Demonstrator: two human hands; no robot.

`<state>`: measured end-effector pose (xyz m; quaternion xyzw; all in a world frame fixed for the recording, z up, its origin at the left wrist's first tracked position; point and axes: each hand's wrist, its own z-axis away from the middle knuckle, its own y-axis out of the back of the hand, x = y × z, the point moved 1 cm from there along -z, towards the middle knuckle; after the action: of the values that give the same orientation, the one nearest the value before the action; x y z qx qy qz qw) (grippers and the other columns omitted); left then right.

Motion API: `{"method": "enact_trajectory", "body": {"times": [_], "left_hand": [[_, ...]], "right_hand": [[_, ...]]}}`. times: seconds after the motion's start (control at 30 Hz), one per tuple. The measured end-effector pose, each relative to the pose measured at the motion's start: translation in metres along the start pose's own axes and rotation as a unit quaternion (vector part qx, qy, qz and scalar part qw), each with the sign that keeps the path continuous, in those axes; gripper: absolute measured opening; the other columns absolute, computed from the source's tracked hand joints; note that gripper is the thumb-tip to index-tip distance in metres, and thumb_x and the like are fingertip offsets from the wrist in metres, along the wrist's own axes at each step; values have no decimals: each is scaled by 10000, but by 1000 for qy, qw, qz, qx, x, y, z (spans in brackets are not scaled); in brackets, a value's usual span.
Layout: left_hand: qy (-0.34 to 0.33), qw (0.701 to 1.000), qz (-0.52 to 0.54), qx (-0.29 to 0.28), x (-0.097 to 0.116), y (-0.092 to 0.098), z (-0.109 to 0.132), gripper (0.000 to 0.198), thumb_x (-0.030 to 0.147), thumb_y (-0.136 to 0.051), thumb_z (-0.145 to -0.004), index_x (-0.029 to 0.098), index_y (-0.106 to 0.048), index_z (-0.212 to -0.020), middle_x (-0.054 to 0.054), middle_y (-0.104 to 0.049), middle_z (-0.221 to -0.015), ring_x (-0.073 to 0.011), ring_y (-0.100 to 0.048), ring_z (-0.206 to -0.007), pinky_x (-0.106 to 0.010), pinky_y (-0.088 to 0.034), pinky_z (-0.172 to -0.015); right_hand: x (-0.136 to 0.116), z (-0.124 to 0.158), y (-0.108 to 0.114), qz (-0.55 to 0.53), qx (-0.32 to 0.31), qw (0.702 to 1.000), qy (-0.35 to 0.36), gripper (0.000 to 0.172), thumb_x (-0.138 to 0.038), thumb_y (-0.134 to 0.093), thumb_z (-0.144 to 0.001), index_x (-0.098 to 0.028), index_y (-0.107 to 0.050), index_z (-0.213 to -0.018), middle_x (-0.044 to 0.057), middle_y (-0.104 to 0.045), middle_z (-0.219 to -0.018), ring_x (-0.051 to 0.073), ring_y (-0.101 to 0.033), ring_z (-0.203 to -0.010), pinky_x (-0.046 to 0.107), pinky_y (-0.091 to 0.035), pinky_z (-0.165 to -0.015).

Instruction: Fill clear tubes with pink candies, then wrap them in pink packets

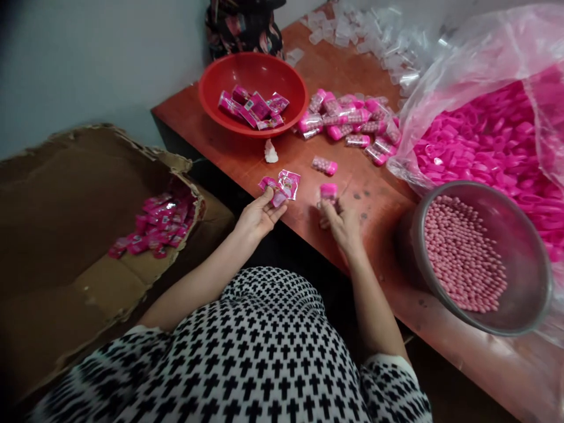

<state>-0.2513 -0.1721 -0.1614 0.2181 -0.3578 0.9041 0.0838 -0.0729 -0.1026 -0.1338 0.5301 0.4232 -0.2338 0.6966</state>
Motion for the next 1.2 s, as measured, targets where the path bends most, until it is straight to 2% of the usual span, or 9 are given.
{"method": "enact_trajectory", "body": {"times": [0.1,0.27,0.37,0.57,0.73,0.83,1.0,1.1,1.2], "left_hand": [[18,1000,22,4,-6,-5,0,143,218,-721,-746,122,-627,-795,-37,-684,-709,-147,-676,-631,-275,-558,-675],[18,999,37,-34,-14,-10,2,160,203,-750,-711,119,-623,-761,-27,-667,-675,-123,-648,-602,-254,-545,-658],[8,998,23,-51,-15,-11,5,212,228,-781,-673,120,-618,-754,-21,-660,-670,-111,-635,-592,-243,-535,-643],[-52,986,-85,-137,-10,-16,15,370,361,-832,-570,121,-570,-672,22,-578,-531,-76,-535,-441,-191,-433,-445],[-61,973,-125,-185,-11,-17,16,438,359,-858,-511,126,-599,-777,27,-593,-569,-81,-533,-441,-194,-402,-410],[-50,970,-153,-182,-14,-15,15,412,361,-862,-496,108,-596,-683,15,-575,-530,-83,-519,-421,-204,-391,-402],[-51,948,-217,-227,-15,-13,17,382,393,-806,-593,104,-569,-517,-9,-540,-457,-90,-500,-392,-221,-383,-395],[-49,957,-202,-200,-12,-10,15,329,342,-815,-589,91,-606,-554,-15,-574,-499,-85,-523,-430,-213,-415,-437],[-39,978,-134,-153,-11,-5,13,299,318,-820,-589,84,-645,-654,-39,-645,-617,-93,-587,-537,-227,-489,-572]], "right_hand": [[-11,32,-29,-190,-90,977,-33,343,-528,-573,-791,-192,-540,-849,-15,-626,-669,102,-572,-458,225,-482,-424],[-14,44,-56,-205,-75,975,-26,342,-519,-590,-792,-186,-551,-862,-28,-621,-666,76,-574,-457,176,-478,-395],[-11,40,-58,-218,-68,973,-26,330,-506,-592,-797,-183,-549,-847,-33,-619,-662,68,-572,-449,169,-475,-391],[-8,36,-62,-328,-132,934,-59,301,-464,-625,-785,-176,-567,-853,-32,-638,-660,77,-583,-441,175,-473,-379],[-6,37,-63,-269,-57,962,5,263,-442,-617,-804,-186,-567,-833,-40,-629,-645,70,-574,-461,178,-494,-423],[-6,34,-61,-258,-48,965,16,246,-428,-623,-805,-187,-575,-825,-49,-611,-614,69,-566,-457,175,-492,-422],[-5,23,-61,-372,-106,921,-38,261,-412,-658,-775,-172,-570,-720,-37,-626,-599,60,-535,-389,155,-421,-329],[-3,25,-62,-414,-94,904,-55,263,-417,-692,-744,-183,-584,-797,-38,-658,-654,70,-591,-444,162,-488,-391],[-1,31,-63,-442,-72,893,-47,334,-376,-733,-720,-219,-570,-965,-36,-697,-777,95,-678,-617,205,-582,-575]]}}
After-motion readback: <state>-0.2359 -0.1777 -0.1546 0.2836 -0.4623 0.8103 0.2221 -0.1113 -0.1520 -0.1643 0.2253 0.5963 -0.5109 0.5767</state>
